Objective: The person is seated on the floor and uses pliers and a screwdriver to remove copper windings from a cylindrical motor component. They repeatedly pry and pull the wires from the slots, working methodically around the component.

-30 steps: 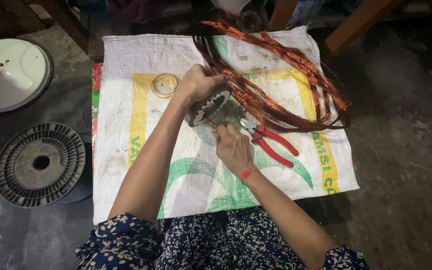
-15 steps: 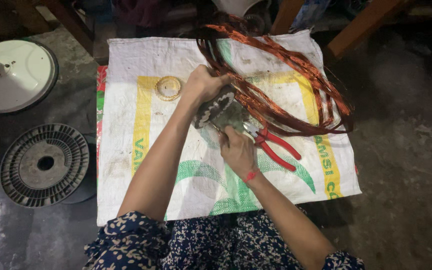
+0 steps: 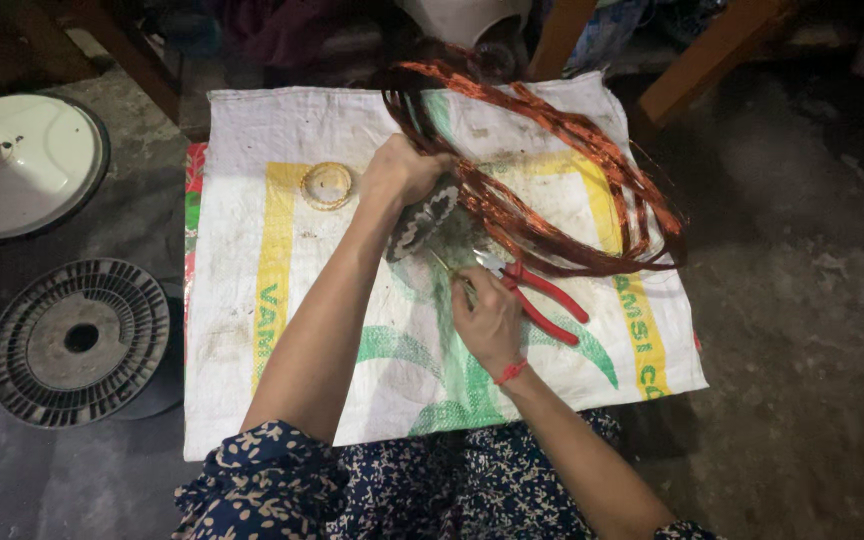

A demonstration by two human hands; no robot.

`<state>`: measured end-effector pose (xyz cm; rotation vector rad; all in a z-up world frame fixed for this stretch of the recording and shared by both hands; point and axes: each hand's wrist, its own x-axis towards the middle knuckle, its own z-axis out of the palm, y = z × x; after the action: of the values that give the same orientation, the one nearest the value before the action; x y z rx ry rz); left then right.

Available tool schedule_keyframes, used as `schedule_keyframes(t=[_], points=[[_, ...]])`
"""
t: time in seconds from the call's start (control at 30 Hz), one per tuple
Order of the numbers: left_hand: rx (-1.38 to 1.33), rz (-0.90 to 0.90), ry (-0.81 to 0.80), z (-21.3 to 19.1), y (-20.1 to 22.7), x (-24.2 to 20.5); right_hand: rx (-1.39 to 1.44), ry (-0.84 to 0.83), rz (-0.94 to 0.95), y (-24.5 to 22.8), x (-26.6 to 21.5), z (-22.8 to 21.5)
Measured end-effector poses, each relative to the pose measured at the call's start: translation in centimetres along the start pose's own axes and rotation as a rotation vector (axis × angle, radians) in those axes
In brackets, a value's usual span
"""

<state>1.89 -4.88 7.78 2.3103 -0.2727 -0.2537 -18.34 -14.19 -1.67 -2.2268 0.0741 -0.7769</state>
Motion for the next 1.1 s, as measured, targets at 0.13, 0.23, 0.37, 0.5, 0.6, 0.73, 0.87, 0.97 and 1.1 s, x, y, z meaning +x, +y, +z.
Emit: schedule_keyframes(t=[0.13, 0.23, 0.37, 0.5, 0.6, 0.73, 0.87, 0.97, 1.1], points=[[0.027, -0.009, 0.007, 0.1, 0.4, 0.1, -0.006, 0.019, -0.019, 0.0, -0.1, -0.1], [0.017, 0.008, 0.010, 0.3, 0.4, 0.2, 0.002, 0.000, 0.015, 0.1, -0.2, -0.2], [0.066, -0.081, -0.038, 0.3, 0.6, 0.4, -0.043, -0.067, 0.058, -0.1, 0.1, 0.1], [0.042, -0.009, 0.013, 0.3, 0.2, 0.2, -0.134, -0.055, -0.066, 0.3, 1.1, 1.9], [0.028, 0.005, 0.029, 0.5, -0.3, 0.3, -0.164, -0.060, -0.125, 1.2, 2.0, 2.9], [0.026, 0.031, 0.023, 0.9, -0.9, 0.9, -0.162, -0.069, -0.132, 1.9, 1.9, 3.3], [0.009, 0.101, -0.007, 0.8, -1.3, 0.9, -0.188, -0.086, -0.100, 2.2, 1.8, 3.8], [0.003, 0.065, -0.011, 0.7, -1.2, 0.6, -0.221, -0.079, -0.103, 2.3, 1.8, 4.1], [-0.051, 0.040, -0.049, 0.3, -1.9, 0.4, -0.284, -0.005, -0.197, 2.5, 1.9, 4.7]])
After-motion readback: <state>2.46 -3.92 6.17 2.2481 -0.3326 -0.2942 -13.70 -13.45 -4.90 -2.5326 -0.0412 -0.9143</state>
